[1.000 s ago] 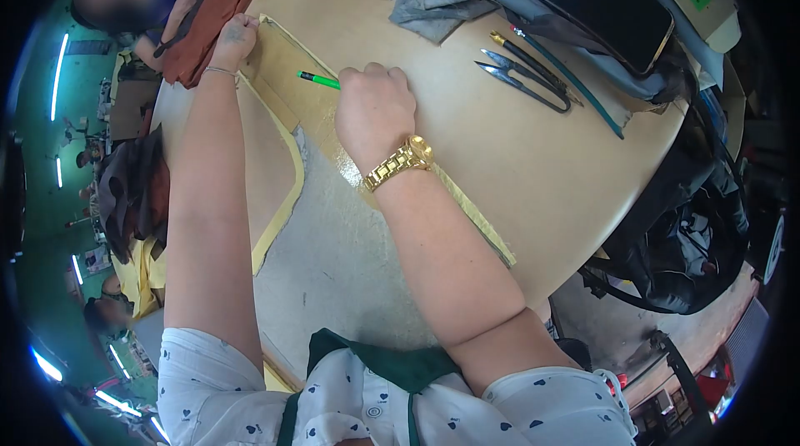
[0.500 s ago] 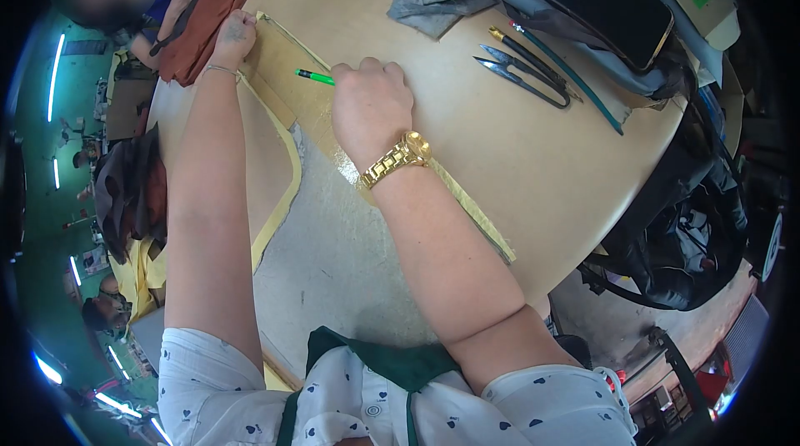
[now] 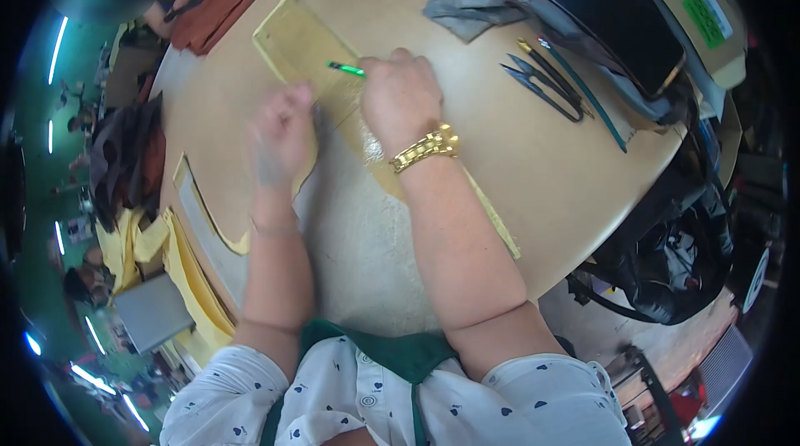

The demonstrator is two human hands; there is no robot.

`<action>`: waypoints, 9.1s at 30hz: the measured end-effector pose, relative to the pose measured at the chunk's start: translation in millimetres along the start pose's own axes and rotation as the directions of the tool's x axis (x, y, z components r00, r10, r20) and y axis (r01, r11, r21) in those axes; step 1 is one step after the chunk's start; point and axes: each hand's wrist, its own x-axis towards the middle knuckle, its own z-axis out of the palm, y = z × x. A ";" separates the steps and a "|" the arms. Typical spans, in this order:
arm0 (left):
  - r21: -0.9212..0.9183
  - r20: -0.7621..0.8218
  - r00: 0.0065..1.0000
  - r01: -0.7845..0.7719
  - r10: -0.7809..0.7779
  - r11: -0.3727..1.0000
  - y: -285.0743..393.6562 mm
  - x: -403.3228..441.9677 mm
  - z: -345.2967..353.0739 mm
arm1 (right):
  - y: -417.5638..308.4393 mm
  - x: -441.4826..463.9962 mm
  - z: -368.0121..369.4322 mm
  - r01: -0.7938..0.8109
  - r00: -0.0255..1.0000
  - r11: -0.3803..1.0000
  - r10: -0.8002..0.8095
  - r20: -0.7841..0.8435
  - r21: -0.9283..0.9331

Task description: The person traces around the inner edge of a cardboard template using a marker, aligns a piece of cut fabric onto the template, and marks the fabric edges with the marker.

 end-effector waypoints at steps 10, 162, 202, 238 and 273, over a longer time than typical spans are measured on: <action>0.231 0.258 0.955 -0.209 0.147 0.950 21.8 -66.5 22.2 | 1.8 3.3 -4.7 0.119 0.993 0.989 -0.121 0.017 0.090; 0.594 0.156 0.979 0.016 -0.135 0.804 -75.5 76.7 -0.9 | -27.2 129.5 52.0 0.196 0.980 0.934 -0.180 -0.081 0.298; 0.572 0.127 0.988 0.003 -0.092 0.820 -80.8 75.9 1.6 | -20.9 151.3 80.9 0.111 0.987 0.864 -0.040 -0.154 0.492; -0.414 -0.171 0.574 0.696 -0.801 0.587 -68.2 -342.7 -219.7 | 45.8 -104.2 -74.4 0.035 0.978 0.996 -0.018 0.210 -0.078; 0.167 -0.460 0.654 0.728 -0.600 0.665 -47.2 -318.1 -169.0 | 97.5 -107.0 -96.9 0.180 0.973 0.896 -0.223 -0.061 -0.405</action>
